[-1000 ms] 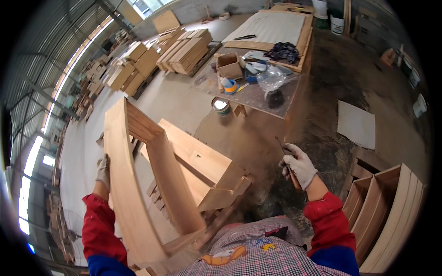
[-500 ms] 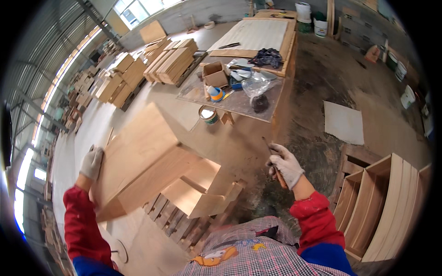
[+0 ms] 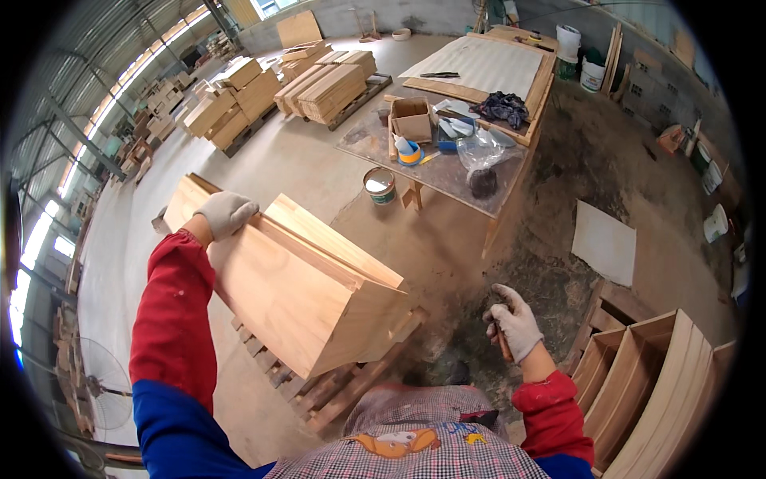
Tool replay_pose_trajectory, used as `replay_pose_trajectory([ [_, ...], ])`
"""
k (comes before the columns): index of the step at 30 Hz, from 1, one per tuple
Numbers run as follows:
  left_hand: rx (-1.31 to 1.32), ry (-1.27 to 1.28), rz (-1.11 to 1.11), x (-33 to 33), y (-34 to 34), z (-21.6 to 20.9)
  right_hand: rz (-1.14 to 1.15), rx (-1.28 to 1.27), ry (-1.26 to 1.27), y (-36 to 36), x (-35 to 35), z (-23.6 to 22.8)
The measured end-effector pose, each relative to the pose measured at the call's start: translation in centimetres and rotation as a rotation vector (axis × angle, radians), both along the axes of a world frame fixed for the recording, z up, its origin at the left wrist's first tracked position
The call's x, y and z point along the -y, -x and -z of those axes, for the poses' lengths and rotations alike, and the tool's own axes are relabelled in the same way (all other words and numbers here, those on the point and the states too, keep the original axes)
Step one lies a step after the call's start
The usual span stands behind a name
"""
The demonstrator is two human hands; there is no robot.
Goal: The person applies wood putty to the joints and surfaces of wooden box-like structures using a putty knife.
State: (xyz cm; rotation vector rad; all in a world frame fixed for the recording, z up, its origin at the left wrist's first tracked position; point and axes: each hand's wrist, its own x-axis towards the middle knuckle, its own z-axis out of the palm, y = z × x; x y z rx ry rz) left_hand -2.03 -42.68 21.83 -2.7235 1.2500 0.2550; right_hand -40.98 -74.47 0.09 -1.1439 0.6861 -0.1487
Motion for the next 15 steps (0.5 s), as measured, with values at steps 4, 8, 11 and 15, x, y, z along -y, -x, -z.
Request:
replay_pose_trajectory([
  [4,0.076,0.174,-0.001,0.3,-1.3,2.2,-0.032,0.110,-0.048,-2.4,-1.9,-1.1],
  [8,0.162,0.314,0.191,0.0,-0.3,3.4,-0.072,0.284,-0.028,-7.7,-4.8,-3.9],
  [11,0.231,0.457,0.079,-0.4,2.3,4.9,-0.114,0.406,-0.062,-11.1,-6.9,-5.6],
  [15,0.163,0.919,0.040,-1.3,9.1,5.4,-0.228,0.400,-0.106,-13.2,-7.2,-3.8],
])
